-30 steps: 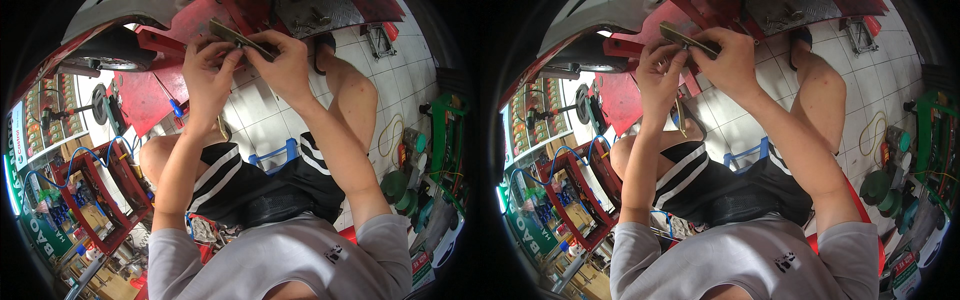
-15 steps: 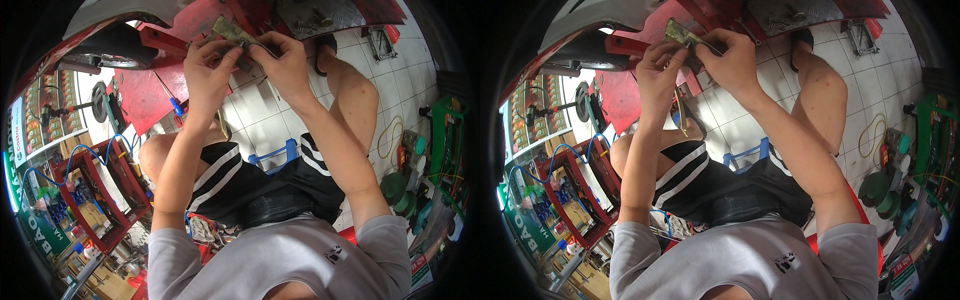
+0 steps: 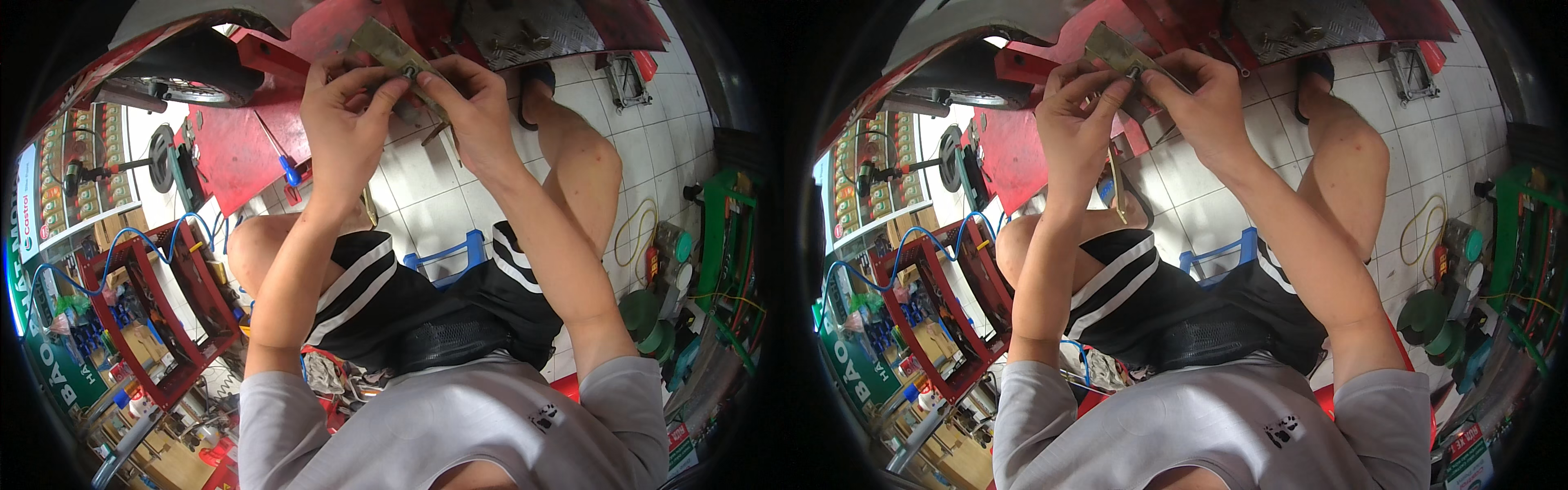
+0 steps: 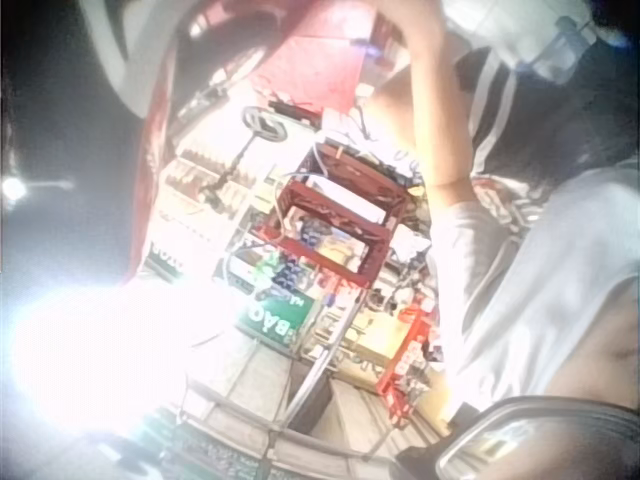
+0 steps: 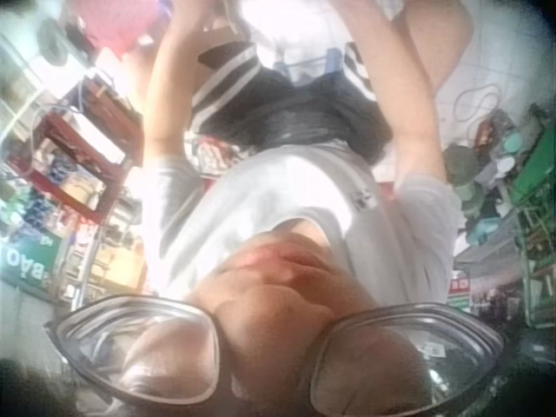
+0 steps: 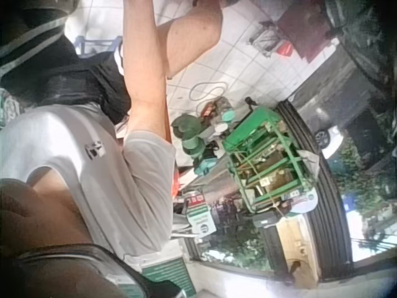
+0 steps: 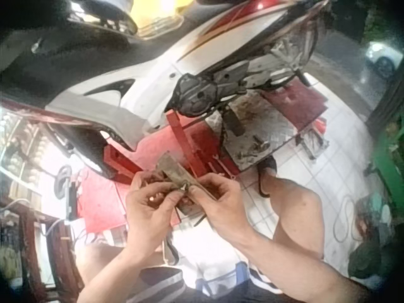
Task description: The person sits on a low stool in a workshop, using a screwdriver to disassemble a metal bracket and a cylindrical component. They remove screws and separate the parts, then reassemble the bracket with a long metal rod, tightening the screws to secure the assembly.
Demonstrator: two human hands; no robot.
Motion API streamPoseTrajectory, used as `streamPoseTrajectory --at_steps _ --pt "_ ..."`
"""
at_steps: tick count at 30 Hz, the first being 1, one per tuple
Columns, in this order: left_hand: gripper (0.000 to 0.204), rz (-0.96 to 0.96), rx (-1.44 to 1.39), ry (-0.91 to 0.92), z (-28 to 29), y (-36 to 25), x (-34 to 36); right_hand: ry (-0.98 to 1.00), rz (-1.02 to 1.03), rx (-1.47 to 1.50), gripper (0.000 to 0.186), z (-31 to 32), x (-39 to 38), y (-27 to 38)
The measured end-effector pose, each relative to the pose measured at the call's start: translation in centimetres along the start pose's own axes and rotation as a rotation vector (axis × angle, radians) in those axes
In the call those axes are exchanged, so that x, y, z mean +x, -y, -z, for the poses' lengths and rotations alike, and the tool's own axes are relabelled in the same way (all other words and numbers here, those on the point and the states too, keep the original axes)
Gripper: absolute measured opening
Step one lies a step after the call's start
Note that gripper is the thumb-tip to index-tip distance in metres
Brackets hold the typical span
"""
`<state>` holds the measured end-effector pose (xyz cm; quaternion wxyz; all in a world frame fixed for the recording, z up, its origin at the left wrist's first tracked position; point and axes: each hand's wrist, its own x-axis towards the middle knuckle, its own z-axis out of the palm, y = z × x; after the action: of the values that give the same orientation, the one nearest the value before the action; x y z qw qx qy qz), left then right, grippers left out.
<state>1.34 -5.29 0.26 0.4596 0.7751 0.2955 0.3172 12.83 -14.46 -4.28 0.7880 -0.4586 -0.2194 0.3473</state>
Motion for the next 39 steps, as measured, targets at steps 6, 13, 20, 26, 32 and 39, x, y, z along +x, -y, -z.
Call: streamPoseTrajectory --at_steps 6,13,20,26,32,39 --pt "0.018 -0.017 0.013 -0.042 -0.1 -0.6 -0.1 0.002 -0.015 0.018 0.010 0.0 0.1 -0.1" --pt "0.017 -0.052 0.058 -0.066 0.0 -0.5 0.1 -0.017 0.037 -0.125 0.011 0.0 0.1 -0.2" --pt "0.017 -0.026 0.058 -0.001 0.4 0.3 0.2 -0.058 0.122 -0.411 0.011 -0.4 -0.1 0.7" --pt "0.014 0.157 -0.275 0.021 -0.3 -1.6 -0.1 -0.095 0.195 -0.461 0.009 -0.4 -0.1 0.5" --pt "0.016 0.105 -0.173 0.067 -0.3 -1.5 -0.3 -0.118 0.210 -0.432 0.009 -0.5 -0.1 0.4" --pt "0.021 0.207 -0.418 0.061 -0.4 -1.5 -0.2 -0.134 0.584 -0.739 0.009 -0.6 -0.1 1.5"
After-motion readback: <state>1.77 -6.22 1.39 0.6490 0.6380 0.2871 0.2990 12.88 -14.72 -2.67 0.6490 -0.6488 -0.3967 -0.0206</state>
